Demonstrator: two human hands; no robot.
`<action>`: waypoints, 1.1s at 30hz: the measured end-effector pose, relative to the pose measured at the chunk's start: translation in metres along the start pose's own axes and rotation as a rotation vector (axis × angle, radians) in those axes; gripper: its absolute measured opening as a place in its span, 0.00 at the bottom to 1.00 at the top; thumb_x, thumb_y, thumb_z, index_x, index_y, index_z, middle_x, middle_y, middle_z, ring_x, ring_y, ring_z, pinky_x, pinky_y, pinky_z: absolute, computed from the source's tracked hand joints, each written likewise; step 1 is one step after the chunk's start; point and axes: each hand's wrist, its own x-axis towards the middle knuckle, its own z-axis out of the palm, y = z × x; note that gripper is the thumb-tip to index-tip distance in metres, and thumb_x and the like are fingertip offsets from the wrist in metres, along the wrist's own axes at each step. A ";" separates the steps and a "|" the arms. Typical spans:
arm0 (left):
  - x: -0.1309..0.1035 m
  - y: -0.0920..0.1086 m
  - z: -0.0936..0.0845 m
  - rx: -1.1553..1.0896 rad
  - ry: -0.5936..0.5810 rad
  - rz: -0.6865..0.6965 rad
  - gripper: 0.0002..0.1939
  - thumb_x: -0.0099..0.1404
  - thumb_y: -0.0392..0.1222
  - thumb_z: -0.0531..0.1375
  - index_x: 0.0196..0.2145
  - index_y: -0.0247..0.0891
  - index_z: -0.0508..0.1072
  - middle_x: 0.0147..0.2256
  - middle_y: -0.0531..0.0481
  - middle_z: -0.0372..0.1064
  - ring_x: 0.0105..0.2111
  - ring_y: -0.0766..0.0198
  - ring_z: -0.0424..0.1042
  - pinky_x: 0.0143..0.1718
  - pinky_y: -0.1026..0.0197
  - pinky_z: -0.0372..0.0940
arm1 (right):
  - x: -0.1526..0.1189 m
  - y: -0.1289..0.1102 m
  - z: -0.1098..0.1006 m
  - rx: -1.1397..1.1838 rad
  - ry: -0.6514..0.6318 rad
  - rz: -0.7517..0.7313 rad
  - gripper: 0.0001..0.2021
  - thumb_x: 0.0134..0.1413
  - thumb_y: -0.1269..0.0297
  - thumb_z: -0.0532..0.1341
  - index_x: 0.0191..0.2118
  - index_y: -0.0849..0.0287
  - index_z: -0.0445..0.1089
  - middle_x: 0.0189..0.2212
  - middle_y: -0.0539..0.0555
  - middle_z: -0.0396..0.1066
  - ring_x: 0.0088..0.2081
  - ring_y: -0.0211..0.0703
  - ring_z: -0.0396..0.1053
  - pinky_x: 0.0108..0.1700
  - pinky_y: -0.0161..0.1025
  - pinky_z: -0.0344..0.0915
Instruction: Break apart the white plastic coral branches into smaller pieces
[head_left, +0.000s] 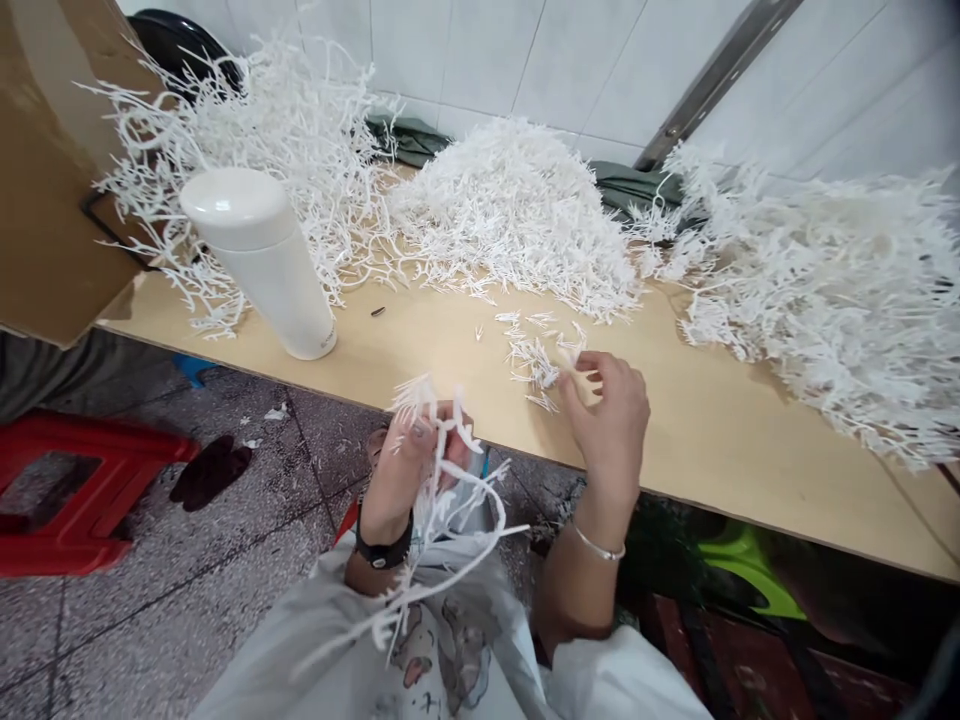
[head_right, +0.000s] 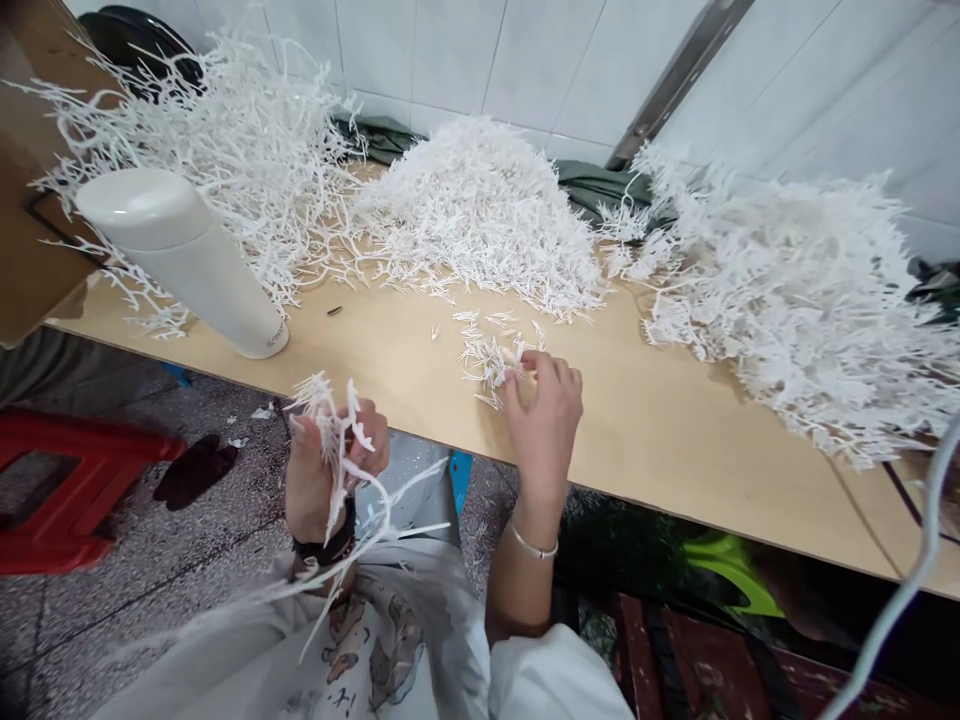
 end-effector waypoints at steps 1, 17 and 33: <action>0.001 -0.002 -0.002 0.013 -0.005 -0.026 0.31 0.55 0.71 0.55 0.20 0.36 0.62 0.13 0.58 0.51 0.12 0.76 0.47 0.12 0.70 0.44 | 0.005 0.008 0.004 -0.047 0.001 -0.003 0.10 0.49 0.62 0.61 0.39 0.58 0.69 0.37 0.55 0.69 0.38 0.43 0.64 0.41 0.42 0.62; 0.001 0.000 -0.001 0.438 0.015 0.165 0.43 0.60 0.73 0.39 0.58 0.40 0.65 0.57 0.41 0.63 0.60 0.50 0.57 0.59 0.50 0.57 | -0.051 -0.081 -0.013 0.449 -0.417 -0.258 0.11 0.57 0.65 0.59 0.47 0.54 0.67 0.34 0.51 0.71 0.35 0.38 0.67 0.38 0.36 0.63; -0.014 0.023 -0.004 0.579 -0.060 0.171 0.17 0.70 0.49 0.49 0.47 0.43 0.74 0.42 0.47 0.67 0.30 0.68 0.63 0.31 0.66 0.60 | -0.066 -0.085 -0.004 0.699 -0.416 0.057 0.11 0.59 0.60 0.56 0.28 0.58 0.68 0.21 0.48 0.63 0.24 0.36 0.60 0.29 0.34 0.58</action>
